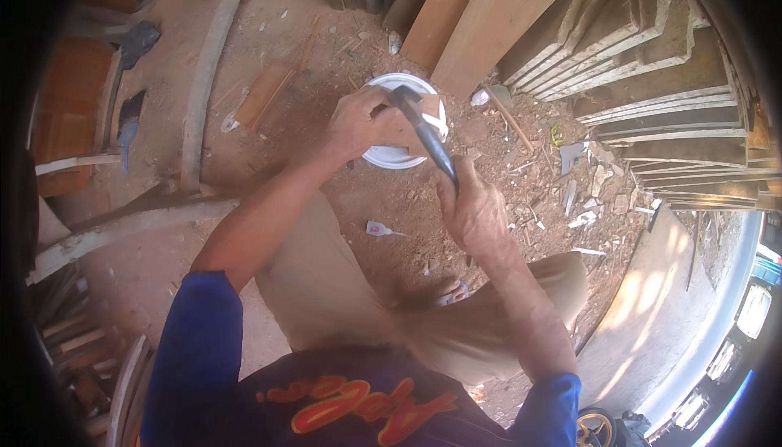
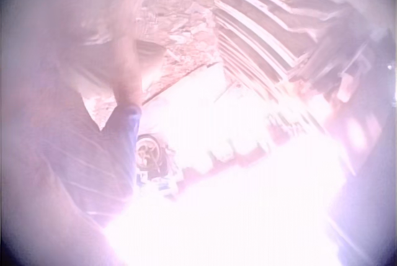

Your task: The person sits down with a wooden block, positions a plastic strip on it, and drives nails into the strip using a hammer. They then use pliers and the hammer to adjust and fasten the hardware onto the wooden block.

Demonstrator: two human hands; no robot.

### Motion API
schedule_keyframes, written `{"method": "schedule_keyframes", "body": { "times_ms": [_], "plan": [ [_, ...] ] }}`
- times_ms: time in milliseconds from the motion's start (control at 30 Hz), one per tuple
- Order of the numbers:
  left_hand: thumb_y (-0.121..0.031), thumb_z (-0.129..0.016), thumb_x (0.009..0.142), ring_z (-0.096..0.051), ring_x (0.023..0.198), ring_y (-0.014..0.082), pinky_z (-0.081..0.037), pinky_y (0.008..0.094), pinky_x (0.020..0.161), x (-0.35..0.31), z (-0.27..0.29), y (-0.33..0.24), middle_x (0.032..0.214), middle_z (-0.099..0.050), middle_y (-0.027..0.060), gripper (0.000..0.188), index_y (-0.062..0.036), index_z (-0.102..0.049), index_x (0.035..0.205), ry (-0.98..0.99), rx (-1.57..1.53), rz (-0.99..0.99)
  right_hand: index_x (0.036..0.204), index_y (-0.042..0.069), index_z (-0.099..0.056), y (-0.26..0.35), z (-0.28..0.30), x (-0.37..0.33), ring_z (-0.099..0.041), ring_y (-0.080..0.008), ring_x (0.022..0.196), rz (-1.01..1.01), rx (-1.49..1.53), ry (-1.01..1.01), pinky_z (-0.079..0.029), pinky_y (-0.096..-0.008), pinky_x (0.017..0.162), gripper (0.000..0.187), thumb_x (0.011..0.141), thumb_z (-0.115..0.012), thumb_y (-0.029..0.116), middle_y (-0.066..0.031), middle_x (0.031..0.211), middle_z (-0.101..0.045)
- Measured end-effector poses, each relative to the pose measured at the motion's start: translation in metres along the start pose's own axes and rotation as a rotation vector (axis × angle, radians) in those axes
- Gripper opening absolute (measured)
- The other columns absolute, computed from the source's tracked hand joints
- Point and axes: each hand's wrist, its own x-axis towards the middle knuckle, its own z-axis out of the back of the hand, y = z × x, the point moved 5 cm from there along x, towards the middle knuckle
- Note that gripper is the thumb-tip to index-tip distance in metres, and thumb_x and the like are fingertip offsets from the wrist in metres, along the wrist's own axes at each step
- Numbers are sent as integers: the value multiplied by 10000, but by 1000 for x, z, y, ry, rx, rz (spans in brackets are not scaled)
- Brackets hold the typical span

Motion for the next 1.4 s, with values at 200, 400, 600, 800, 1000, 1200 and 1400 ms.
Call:
{"method": "schedule_keyframes", "body": {
  "times_ms": [200, 400, 600, 800, 1000, 1200, 1400],
  "plan": [
    [-214, -727, 928, -702, 897, 342, -542, 437, 810, -11, 4, 4, 969, -730, 149, 195, -40, -715, 1015, -12, 48, 14, 1162, 5, -571, 21, 13, -7, -684, -231, 539, -61, 192, -83, -511, -405, 463, 276, 1075, -568, 267, -139, 654, -653],
    [-236, -732, 934, -696, 873, 337, -539, 419, 796, -9, 0, 2, 957, -728, 146, 209, -44, -714, 1015, 5, 48, 48, 1255, -22, -571, 1, -2, 0, -700, -239, 553, -149, 29, 99, -510, -419, 477, 323, 1086, -543, 251, -136, 626, -654],
    [-239, -713, 948, -686, 890, 344, -527, 417, 794, -11, 2, 0, 952, -714, 161, 217, -35, -708, 1022, 3, 9, 59, 1233, -30, -576, 19, 13, -10, -673, -250, 492, 146, 104, -254, -491, -400, 405, 322, 1072, -571, 248, -148, 614, -647],
    [-269, -707, 948, -683, 912, 356, -524, 435, 819, -14, 1, -2, 972, -711, 166, 257, -15, -683, 969, 8, 48, 72, 1273, 2, -564, 11, 2, -2, -717, -336, 605, -108, 13, 19, -507, -465, 508, 331, 1069, -573, 263, -195, 662, -657],
    [-264, -707, 942, -683, 951, 357, -524, 453, 837, -10, 2, -1, 999, -725, 150, 236, -38, -711, 1009, 23, 32, 70, 1280, -2, -563, 15, 6, -6, -704, -362, 582, -7, 68, -121, -502, -479, 512, 359, 1076, -558, 293, -207, 654, -655],
    [-259, -705, 938, -681, 942, 370, -530, 462, 837, -9, 3, 2, 973, -709, 172, 238, -28, -699, 997, -39, 64, 4, 1244, -14, -564, 27, 17, -12, -698, -411, 589, 41, 106, -209, -508, -499, 527, 351, 1078, -558, 295, -220, 633, -643],
    [-247, -717, 932, -684, 1007, 355, -532, 439, 881, -10, 2, -7, 1040, -725, 157, 227, -35, -701, 1013, 7, 66, 57, 1207, -3, -577, 16, 2, -2, -709, -332, 569, -129, -16, 63, -505, -448, 486, 335, 1098, -515, 308, -168, 671, -669]
  ]
}}
